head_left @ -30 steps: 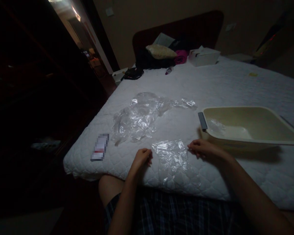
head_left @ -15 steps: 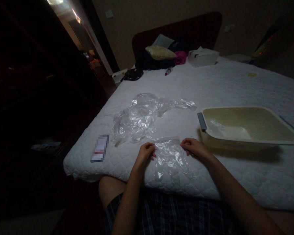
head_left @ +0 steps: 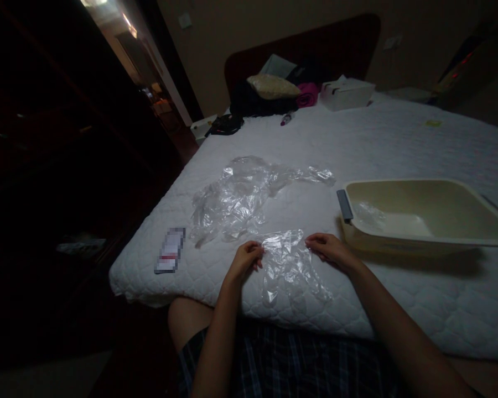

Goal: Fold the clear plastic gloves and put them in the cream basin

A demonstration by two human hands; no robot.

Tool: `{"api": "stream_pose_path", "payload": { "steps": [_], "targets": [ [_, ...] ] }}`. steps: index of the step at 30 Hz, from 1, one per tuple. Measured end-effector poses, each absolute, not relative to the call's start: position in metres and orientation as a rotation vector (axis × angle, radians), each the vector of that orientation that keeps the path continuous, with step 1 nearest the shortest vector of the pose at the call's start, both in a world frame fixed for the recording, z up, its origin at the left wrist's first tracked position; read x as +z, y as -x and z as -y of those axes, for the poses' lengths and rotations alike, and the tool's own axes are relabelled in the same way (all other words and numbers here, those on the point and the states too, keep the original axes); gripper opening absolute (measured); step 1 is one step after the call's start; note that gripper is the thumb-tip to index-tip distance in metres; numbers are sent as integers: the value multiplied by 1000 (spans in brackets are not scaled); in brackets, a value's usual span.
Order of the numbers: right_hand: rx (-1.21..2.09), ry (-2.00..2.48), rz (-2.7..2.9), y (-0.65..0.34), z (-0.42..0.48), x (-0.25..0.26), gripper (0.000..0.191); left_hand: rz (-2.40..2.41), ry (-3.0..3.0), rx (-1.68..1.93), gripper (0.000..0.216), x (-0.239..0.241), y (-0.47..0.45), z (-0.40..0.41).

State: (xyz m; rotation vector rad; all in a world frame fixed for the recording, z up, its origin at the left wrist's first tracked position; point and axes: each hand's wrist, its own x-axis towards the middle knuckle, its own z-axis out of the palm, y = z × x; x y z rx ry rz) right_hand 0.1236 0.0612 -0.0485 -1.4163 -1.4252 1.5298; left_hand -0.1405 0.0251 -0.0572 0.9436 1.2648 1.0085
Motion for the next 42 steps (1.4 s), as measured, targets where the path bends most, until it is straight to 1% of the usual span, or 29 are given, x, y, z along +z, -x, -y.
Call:
{"api": "stream_pose_path", "payload": {
  "steps": [3,6,10,13,18,27,31,37,39,42],
  "targets": [
    [1568,1386,1415,-125,-63,-48,40,-1269,-946,1014,37,-57,140,-23],
    [1619,1369,1377,-127,-62,-45,46,-1270,-951,1030,37,-57,140,-22],
    [1648,1361,1398,-127,-60,-43,45,-1259,-963,1037,37,-57,140,-21],
    [1608,1388,1383,-125,-60,-45,45,-1264,-967,1040,37,-58,139,-22],
    [1474,1399,1445,-118,-60,-51,37,-1283,-952,1057,39,-59,138,-22],
    [1378,1417,1497,-113,-58,-50,35,-1338,-961,1057,38,-59,137,-22],
    [1417,1453,1497,-114,-55,-41,37,-1342,-967,1052,37,-57,136,-21],
    [1535,1437,1470,-122,-57,-45,49,-1340,-962,1067,40,-56,135,-19],
    [1564,1415,1460,-124,-58,-47,48,-1336,-964,1067,40,-56,135,-19],
    [1623,1353,1453,-126,-57,-46,41,-1338,-968,1061,39,-55,134,-19]
  ]
}}
